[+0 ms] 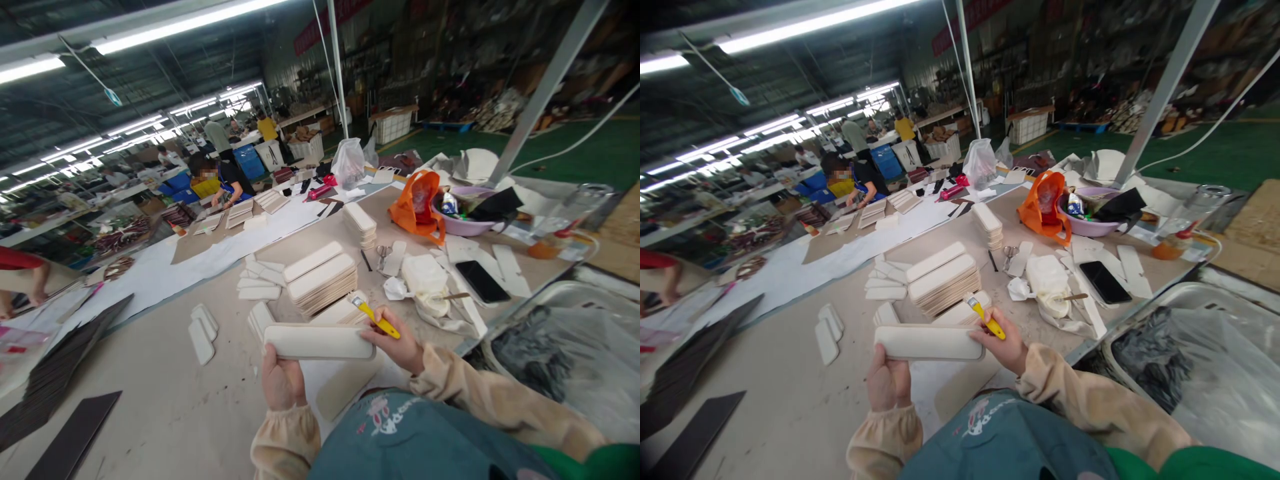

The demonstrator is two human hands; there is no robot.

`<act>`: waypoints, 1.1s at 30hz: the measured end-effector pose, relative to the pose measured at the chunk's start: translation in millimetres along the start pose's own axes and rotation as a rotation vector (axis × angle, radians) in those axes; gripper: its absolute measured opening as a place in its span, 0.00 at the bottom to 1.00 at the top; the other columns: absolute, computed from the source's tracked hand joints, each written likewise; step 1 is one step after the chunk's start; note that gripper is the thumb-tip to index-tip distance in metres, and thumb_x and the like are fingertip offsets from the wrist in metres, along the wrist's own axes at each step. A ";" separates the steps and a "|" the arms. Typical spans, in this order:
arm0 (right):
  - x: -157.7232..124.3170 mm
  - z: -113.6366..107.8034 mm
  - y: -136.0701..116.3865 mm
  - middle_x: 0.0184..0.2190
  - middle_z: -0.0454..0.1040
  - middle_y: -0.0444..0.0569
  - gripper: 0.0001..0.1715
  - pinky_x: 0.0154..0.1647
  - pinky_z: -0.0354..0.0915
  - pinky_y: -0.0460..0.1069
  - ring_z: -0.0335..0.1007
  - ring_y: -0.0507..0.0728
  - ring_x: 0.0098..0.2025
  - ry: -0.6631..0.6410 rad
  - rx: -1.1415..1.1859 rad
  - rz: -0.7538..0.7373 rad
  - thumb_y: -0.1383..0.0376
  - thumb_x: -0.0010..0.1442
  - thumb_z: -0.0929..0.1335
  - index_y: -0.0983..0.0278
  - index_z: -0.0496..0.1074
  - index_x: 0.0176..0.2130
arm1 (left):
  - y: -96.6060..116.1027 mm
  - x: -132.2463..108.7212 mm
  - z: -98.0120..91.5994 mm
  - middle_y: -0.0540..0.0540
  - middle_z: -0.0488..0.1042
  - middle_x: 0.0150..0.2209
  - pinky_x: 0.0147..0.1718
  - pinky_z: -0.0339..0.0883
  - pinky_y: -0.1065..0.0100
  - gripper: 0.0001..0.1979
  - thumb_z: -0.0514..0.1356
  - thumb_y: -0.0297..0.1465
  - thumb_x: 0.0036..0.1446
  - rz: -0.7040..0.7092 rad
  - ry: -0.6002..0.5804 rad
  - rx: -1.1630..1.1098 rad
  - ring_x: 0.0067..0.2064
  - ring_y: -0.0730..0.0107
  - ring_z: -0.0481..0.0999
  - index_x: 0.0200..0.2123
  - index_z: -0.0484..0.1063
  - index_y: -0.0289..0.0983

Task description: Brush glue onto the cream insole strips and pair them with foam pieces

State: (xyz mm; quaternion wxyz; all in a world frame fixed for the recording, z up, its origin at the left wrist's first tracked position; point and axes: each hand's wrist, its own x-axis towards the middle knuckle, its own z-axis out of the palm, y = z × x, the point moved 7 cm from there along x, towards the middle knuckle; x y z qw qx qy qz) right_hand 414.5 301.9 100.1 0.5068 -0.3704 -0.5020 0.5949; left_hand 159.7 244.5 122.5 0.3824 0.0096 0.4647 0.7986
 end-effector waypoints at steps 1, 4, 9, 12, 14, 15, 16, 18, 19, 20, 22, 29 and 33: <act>1.2 -3.8 -0.8 0.29 0.65 0.40 0.23 0.27 0.59 0.45 0.59 0.49 0.27 0.013 -0.019 -0.010 0.60 0.50 0.72 0.59 0.53 0.34 | -2.7 -0.1 -1.2 0.47 0.77 0.36 0.47 0.68 0.69 0.08 0.53 0.27 0.57 0.003 -0.024 0.019 0.47 0.70 0.73 0.35 0.73 0.36; 6.5 -19.9 -5.8 0.27 0.64 0.39 0.22 0.27 0.58 0.46 0.59 0.50 0.27 0.079 -0.051 -0.050 0.59 0.50 0.71 0.59 0.53 0.33 | -14.3 -1.8 -5.9 0.49 0.77 0.35 0.44 0.69 0.68 0.06 0.59 0.30 0.52 -0.033 -0.146 0.120 0.42 0.69 0.75 0.35 0.72 0.37; 16.0 -53.3 -14.6 0.26 0.64 0.40 0.23 0.26 0.59 0.47 0.60 0.51 0.26 0.212 -0.093 -0.101 0.57 0.49 0.71 0.59 0.53 0.33 | -39.0 -13.5 -9.7 0.47 0.76 0.37 0.41 0.68 0.69 0.10 0.63 0.30 0.48 -0.186 -0.363 0.281 0.40 0.70 0.74 0.36 0.72 0.37; 23.8 -70.3 -13.2 0.26 0.66 0.40 0.22 0.28 0.60 0.46 0.62 0.51 0.27 0.282 -0.126 -0.105 0.57 0.48 0.72 0.59 0.54 0.32 | -49.9 -20.1 -6.5 0.44 0.75 0.38 0.39 0.68 0.68 0.14 0.64 0.31 0.46 -0.257 -0.428 0.310 0.41 0.67 0.74 0.39 0.72 0.34; 30.9 -78.2 -9.8 0.27 0.67 0.39 0.23 0.30 0.60 0.46 0.63 0.51 0.28 0.310 -0.126 -0.109 0.58 0.47 0.72 0.59 0.55 0.32 | -56.9 -22.0 -5.1 0.45 0.75 0.37 0.37 0.68 0.68 0.15 0.64 0.31 0.45 -0.311 -0.440 0.339 0.40 0.67 0.74 0.39 0.72 0.34; 34.8 -81.1 -7.9 0.26 0.66 0.39 0.23 0.30 0.61 0.46 0.64 0.51 0.28 0.319 -0.115 -0.111 0.58 0.47 0.73 0.59 0.54 0.32 | -60.3 -22.1 -5.1 0.45 0.75 0.37 0.36 0.68 0.69 0.16 0.64 0.31 0.45 -0.339 -0.439 0.360 0.39 0.68 0.74 0.39 0.72 0.35; 38.7 -83.4 -5.7 0.25 0.66 0.38 0.23 0.30 0.61 0.46 0.64 0.51 0.28 0.325 -0.099 -0.110 0.58 0.46 0.73 0.59 0.54 0.31 | -63.3 -21.5 -5.6 0.46 0.75 0.37 0.33 0.68 0.71 0.16 0.64 0.31 0.45 -0.361 -0.433 0.380 0.37 0.69 0.74 0.40 0.72 0.36; 45.3 -86.6 -0.2 0.24 0.64 0.38 0.25 0.31 0.62 0.46 0.65 0.51 0.29 0.334 -0.067 -0.085 0.57 0.44 0.73 0.59 0.54 0.31 | -68.1 -18.8 -7.4 0.48 0.74 0.37 0.30 0.66 0.73 0.16 0.64 0.31 0.44 -0.383 -0.408 0.410 0.35 0.71 0.73 0.40 0.71 0.39; 47.6 -88.0 3.2 0.25 0.65 0.38 0.26 0.31 0.63 0.46 0.66 0.52 0.30 0.341 -0.057 -0.064 0.57 0.43 0.74 0.59 0.54 0.31 | -70.1 -16.8 -8.1 0.49 0.74 0.37 0.29 0.66 0.73 0.15 0.64 0.31 0.44 -0.384 -0.395 0.419 0.35 0.72 0.73 0.39 0.71 0.40; 49.3 -88.9 6.9 0.27 0.65 0.39 0.28 0.32 0.63 0.46 0.67 0.52 0.32 0.343 -0.056 -0.042 0.56 0.41 0.74 0.59 0.54 0.32 | -72.3 -14.9 -8.6 0.49 0.74 0.36 0.29 0.66 0.73 0.14 0.64 0.31 0.44 -0.382 -0.388 0.425 0.35 0.72 0.73 0.37 0.71 0.40; 50.7 -90.4 15.9 0.30 0.66 0.41 0.29 0.34 0.64 0.46 0.68 0.54 0.37 0.333 -0.079 -0.006 0.56 0.39 0.75 0.59 0.55 0.32 | -77.9 -10.8 -9.6 0.49 0.73 0.36 0.29 0.66 0.73 0.11 0.64 0.31 0.43 -0.379 -0.379 0.442 0.35 0.71 0.72 0.34 0.71 0.40; 55.0 -112.0 73.4 0.29 0.67 0.41 0.28 0.31 0.64 0.49 0.66 0.53 0.29 0.387 -0.301 0.086 0.52 0.41 0.74 0.59 0.56 0.33 | -107.5 14.4 -31.1 0.51 0.70 0.31 0.24 0.61 0.75 0.17 0.67 0.33 0.35 -0.384 -0.226 0.606 0.27 0.77 0.68 0.32 0.68 0.37; 71.3 -113.5 95.4 0.26 0.68 0.40 0.26 0.30 0.63 0.49 0.64 0.52 0.26 0.423 -0.454 0.113 0.50 0.43 0.72 0.60 0.57 0.31 | -122.2 41.3 -43.9 0.54 0.68 0.24 0.20 0.56 0.77 0.19 0.68 0.36 0.32 -0.323 -0.148 0.757 0.23 0.80 0.64 0.28 0.66 0.36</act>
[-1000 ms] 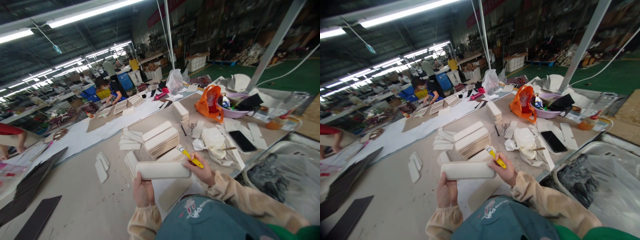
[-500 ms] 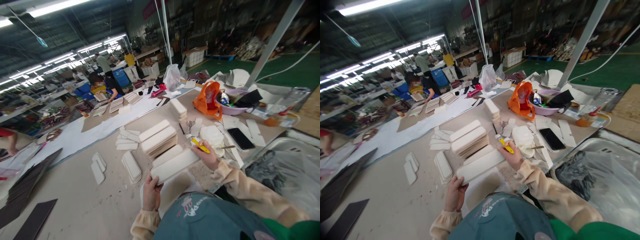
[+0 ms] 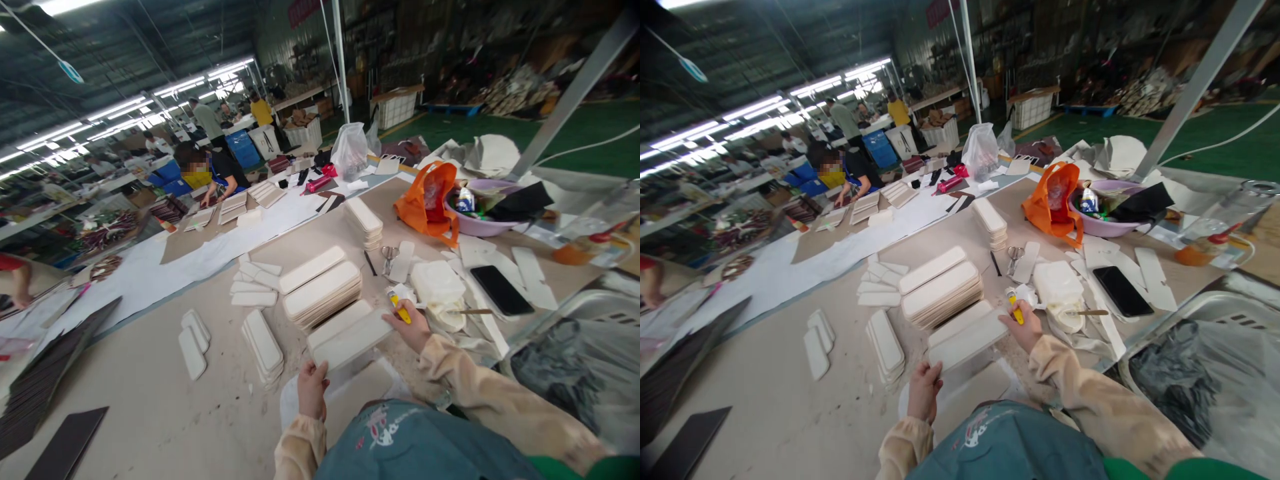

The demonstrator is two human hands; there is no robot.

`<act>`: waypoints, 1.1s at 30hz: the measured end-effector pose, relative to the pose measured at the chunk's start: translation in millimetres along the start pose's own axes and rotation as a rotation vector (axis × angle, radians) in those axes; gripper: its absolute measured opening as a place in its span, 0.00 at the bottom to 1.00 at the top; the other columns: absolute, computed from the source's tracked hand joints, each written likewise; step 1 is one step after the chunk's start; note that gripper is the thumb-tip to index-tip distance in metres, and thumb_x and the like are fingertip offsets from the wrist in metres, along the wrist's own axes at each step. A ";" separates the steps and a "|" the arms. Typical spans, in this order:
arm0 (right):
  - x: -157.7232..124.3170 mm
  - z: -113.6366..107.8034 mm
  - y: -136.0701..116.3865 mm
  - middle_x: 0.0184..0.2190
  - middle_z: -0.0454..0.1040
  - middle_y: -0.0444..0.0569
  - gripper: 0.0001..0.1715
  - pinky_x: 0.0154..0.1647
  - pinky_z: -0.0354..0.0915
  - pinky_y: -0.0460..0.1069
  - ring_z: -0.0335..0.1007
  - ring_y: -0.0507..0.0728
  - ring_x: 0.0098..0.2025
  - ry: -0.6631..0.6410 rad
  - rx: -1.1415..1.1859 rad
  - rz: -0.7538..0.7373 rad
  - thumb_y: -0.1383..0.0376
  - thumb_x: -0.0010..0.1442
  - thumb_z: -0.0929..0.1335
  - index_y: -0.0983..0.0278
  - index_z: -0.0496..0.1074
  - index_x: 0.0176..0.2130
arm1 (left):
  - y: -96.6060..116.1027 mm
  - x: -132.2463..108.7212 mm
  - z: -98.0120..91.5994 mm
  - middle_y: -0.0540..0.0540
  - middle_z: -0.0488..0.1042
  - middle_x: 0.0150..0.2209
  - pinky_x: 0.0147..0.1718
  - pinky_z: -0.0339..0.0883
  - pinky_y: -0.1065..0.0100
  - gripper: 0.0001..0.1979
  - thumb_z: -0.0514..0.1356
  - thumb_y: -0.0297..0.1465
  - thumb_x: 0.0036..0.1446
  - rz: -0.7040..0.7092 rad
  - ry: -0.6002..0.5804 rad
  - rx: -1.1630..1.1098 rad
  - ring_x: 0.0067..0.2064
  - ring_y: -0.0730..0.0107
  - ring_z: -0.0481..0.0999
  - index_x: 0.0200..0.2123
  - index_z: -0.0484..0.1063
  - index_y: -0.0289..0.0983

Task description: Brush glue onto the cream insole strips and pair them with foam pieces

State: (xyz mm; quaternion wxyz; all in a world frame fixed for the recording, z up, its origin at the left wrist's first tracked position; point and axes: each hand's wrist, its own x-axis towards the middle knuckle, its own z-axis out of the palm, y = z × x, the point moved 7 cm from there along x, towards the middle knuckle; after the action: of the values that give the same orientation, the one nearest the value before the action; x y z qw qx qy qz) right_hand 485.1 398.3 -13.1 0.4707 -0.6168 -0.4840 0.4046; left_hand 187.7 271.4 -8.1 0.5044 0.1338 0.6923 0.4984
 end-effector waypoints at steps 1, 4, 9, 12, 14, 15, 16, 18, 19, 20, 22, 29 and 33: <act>4.0 4.7 0.6 0.25 0.68 0.40 0.25 0.29 0.63 0.49 0.64 0.53 0.25 0.013 -0.023 -0.001 0.50 0.43 0.71 0.60 0.57 0.31 | -0.9 8.1 -1.8 0.54 0.67 0.23 0.20 0.55 0.77 0.19 0.68 0.37 0.32 0.013 0.030 0.043 0.22 0.80 0.64 0.27 0.65 0.36; 15.4 18.3 -0.7 0.25 0.69 0.42 0.24 0.30 0.63 0.50 0.64 0.53 0.25 0.061 -0.072 -0.022 0.47 0.45 0.69 0.60 0.58 0.30 | 0.1 31.8 -4.8 0.55 0.66 0.21 0.20 0.55 0.76 0.18 0.66 0.39 0.35 0.058 0.093 0.160 0.21 0.79 0.63 0.27 0.64 0.36; 32.2 37.6 12.8 0.26 0.70 0.44 0.23 0.32 0.63 0.52 0.67 0.55 0.26 0.067 -0.140 -0.017 0.47 0.46 0.67 0.60 0.58 0.30 | 8.7 62.7 -5.7 0.57 0.60 0.17 0.19 0.55 0.73 0.14 0.62 0.40 0.40 0.170 0.156 0.332 0.20 0.76 0.62 0.26 0.63 0.38; 39.3 46.9 28.1 0.26 0.70 0.43 0.22 0.31 0.64 0.52 0.67 0.55 0.26 0.040 -0.164 0.009 0.47 0.46 0.67 0.60 0.59 0.30 | 14.4 73.0 -5.3 0.56 0.61 0.18 0.22 0.57 0.71 0.12 0.61 0.39 0.42 0.244 0.188 0.495 0.21 0.75 0.64 0.27 0.64 0.38; 41.8 51.0 34.7 0.26 0.70 0.44 0.23 0.31 0.64 0.52 0.67 0.55 0.26 0.052 -0.171 0.008 0.47 0.46 0.67 0.60 0.59 0.30 | 16.5 76.5 -4.8 0.55 0.63 0.19 0.25 0.59 0.70 0.11 0.60 0.38 0.44 0.266 0.202 0.608 0.22 0.73 0.66 0.27 0.64 0.38; 42.5 52.9 36.6 0.26 0.70 0.44 0.23 0.31 0.64 0.52 0.67 0.55 0.26 0.061 -0.173 0.006 0.47 0.47 0.67 0.60 0.58 0.30 | 17.1 77.5 -4.3 0.55 0.64 0.20 0.26 0.59 0.70 0.10 0.59 0.38 0.45 0.269 0.203 0.658 0.23 0.72 0.67 0.28 0.64 0.38; 43.1 55.1 37.9 0.26 0.70 0.44 0.23 0.31 0.64 0.52 0.67 0.55 0.26 0.064 -0.173 0.004 0.47 0.47 0.67 0.60 0.58 0.30 | 17.7 78.0 -4.1 0.54 0.65 0.21 0.26 0.60 0.69 0.10 0.59 0.37 0.46 0.269 0.203 0.700 0.24 0.72 0.68 0.29 0.64 0.38; 43.9 59.6 38.9 0.26 0.71 0.44 0.22 0.31 0.64 0.52 0.67 0.55 0.26 0.061 -0.175 0.006 0.47 0.47 0.67 0.60 0.58 0.30 | 18.8 78.5 -4.4 0.53 0.67 0.23 0.28 0.61 0.69 0.10 0.58 0.37 0.48 0.262 0.208 0.761 0.25 0.71 0.69 0.32 0.64 0.38; 44.4 61.9 38.8 0.26 0.71 0.44 0.22 0.32 0.64 0.52 0.67 0.55 0.26 0.053 -0.181 0.008 0.48 0.48 0.67 0.60 0.57 0.30 | 19.2 78.7 -4.8 0.53 0.67 0.23 0.29 0.61 0.69 0.10 0.57 0.36 0.49 0.256 0.210 0.785 0.26 0.71 0.70 0.33 0.64 0.37; 44.9 63.7 38.3 0.27 0.71 0.44 0.21 0.32 0.65 0.52 0.68 0.55 0.27 0.047 -0.187 0.009 0.48 0.48 0.67 0.60 0.57 0.31 | 19.6 79.0 -5.1 0.53 0.68 0.24 0.30 0.62 0.69 0.11 0.57 0.36 0.49 0.249 0.210 0.809 0.27 0.70 0.70 0.35 0.64 0.37; 45.7 65.7 36.2 0.28 0.71 0.45 0.20 0.33 0.65 0.53 0.68 0.56 0.28 0.038 -0.201 0.006 0.49 0.49 0.66 0.59 0.57 0.31 | 19.6 80.1 -5.7 0.52 0.68 0.25 0.31 0.62 0.70 0.13 0.56 0.35 0.50 0.234 0.202 0.857 0.28 0.71 0.71 0.39 0.63 0.37; 43.4 56.1 16.1 0.30 0.72 0.45 0.13 0.35 0.65 0.54 0.70 0.58 0.31 0.067 -0.245 -0.087 0.53 0.50 0.66 0.58 0.60 0.29 | 16.3 88.5 -12.9 0.44 0.70 0.34 0.36 0.65 0.63 0.24 0.56 0.43 0.46 0.315 0.182 0.941 0.31 0.64 0.72 0.44 0.64 0.34; 36.4 41.9 -0.8 0.32 0.73 0.44 0.10 0.40 0.65 0.54 0.70 0.59 0.37 0.060 -0.203 -0.171 0.55 0.52 0.66 0.57 0.61 0.28 | 22.1 88.0 -18.9 0.39 0.71 0.33 0.44 0.63 0.56 0.25 0.55 0.47 0.42 0.481 0.203 0.936 0.39 0.53 0.72 0.39 0.68 0.33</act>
State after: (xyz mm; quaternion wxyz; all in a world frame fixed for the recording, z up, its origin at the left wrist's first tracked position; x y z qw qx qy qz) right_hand 452.4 441.9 -23.5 0.4531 -0.6296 -0.5588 0.2934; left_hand 124.9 331.8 -39.7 0.1930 0.4502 0.8356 0.2485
